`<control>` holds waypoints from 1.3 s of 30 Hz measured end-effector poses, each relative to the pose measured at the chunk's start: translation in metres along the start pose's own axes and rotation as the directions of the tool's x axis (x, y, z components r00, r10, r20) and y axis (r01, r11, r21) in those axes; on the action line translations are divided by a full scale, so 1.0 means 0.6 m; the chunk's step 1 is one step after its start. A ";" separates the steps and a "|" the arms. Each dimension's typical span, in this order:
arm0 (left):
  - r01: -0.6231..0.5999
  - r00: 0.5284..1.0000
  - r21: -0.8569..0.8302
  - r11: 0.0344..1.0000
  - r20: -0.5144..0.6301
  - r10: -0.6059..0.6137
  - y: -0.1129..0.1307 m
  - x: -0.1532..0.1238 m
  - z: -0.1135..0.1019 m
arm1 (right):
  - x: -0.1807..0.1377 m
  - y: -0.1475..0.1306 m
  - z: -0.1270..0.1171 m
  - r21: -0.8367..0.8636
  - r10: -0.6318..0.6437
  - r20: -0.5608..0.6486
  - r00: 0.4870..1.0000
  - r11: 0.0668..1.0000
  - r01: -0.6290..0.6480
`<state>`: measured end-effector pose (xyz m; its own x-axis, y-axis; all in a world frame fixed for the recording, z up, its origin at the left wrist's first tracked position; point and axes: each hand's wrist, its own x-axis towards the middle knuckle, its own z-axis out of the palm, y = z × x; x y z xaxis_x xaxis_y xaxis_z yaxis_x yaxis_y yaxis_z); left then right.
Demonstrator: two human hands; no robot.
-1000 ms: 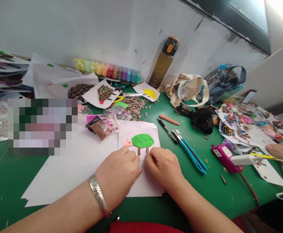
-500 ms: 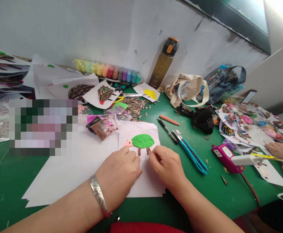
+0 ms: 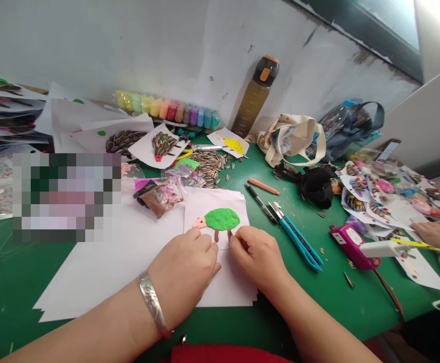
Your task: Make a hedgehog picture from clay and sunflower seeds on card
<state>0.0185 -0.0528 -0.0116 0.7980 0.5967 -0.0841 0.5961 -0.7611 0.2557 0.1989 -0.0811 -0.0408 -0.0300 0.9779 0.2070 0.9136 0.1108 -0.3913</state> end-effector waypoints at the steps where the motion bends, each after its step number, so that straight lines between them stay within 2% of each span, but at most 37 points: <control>1: -0.001 1.000 -0.001 1.000 0.000 0.001 0.000 0.000 0.000 | 0.000 0.000 -0.001 0.006 0.004 0.000 1.000 1.000 -0.004; 39: 0.013 1.000 -0.001 1.000 0.021 -0.013 0.002 -0.001 -0.003 | 0.000 0.009 -0.007 0.012 -0.041 0.090 0.995 0.999 0.040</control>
<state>0.0183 -0.0538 -0.0097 0.7921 0.6008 -0.1079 0.6061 -0.7532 0.2556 0.2056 -0.0814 -0.0392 -0.1035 0.9845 0.1415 0.9067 0.1519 -0.3935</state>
